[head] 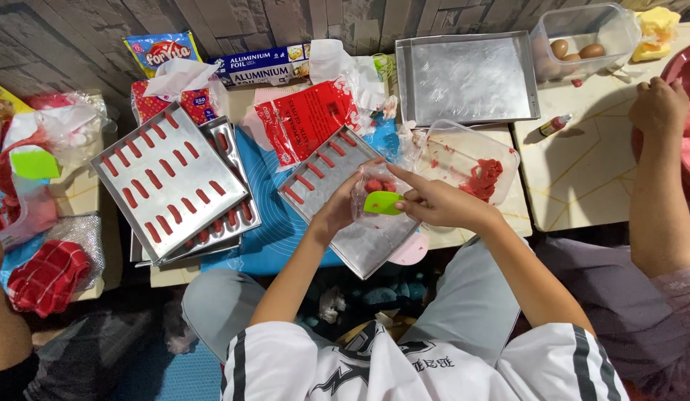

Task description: Arranging small red dough pieces onto baking trays and using a spatula to manage the material.

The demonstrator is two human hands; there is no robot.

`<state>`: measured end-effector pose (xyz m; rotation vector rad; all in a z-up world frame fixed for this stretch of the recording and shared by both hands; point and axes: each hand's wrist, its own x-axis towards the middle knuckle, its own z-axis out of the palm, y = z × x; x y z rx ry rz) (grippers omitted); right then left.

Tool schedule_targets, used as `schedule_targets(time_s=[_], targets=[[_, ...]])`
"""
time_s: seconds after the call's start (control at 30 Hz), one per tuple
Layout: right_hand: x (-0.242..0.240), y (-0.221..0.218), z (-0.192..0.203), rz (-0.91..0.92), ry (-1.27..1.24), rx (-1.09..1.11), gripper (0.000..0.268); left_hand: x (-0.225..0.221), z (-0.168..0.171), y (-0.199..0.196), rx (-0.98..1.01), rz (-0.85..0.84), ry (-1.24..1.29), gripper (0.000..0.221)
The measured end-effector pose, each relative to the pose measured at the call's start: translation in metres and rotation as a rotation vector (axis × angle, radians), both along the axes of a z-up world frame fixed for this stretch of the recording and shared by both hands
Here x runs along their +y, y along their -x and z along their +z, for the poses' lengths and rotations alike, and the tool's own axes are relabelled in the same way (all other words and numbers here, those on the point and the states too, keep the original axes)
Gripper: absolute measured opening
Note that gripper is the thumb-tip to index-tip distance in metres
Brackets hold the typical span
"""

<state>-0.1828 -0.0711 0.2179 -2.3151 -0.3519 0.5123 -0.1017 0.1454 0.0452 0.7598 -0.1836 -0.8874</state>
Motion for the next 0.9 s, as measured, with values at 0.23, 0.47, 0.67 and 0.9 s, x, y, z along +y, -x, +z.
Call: schedule_targets(time_s=[0.23,0.47,0.67,0.9], targets=[[-0.109,-0.014,-0.059,-0.275,0.284,-0.06,0.034,0.006,-0.005,-0.001,0.067,0.056,0.132,0.057],[-0.17,-0.032,-0.178,-0.197,0.832,-0.348,0.047,0.006,-0.01,-0.008,-0.069,0.04,0.125,0.06],[-0.021,-0.006,-0.059,-0.142,-0.294,-0.124,0.073,0.005,-0.014,-0.001,-0.254,0.07,0.113,0.064],[0.009,-0.021,-0.07,-0.057,0.181,-0.362,0.058,0.011,-0.018,0.009,-0.251,0.119,0.139,0.065]])
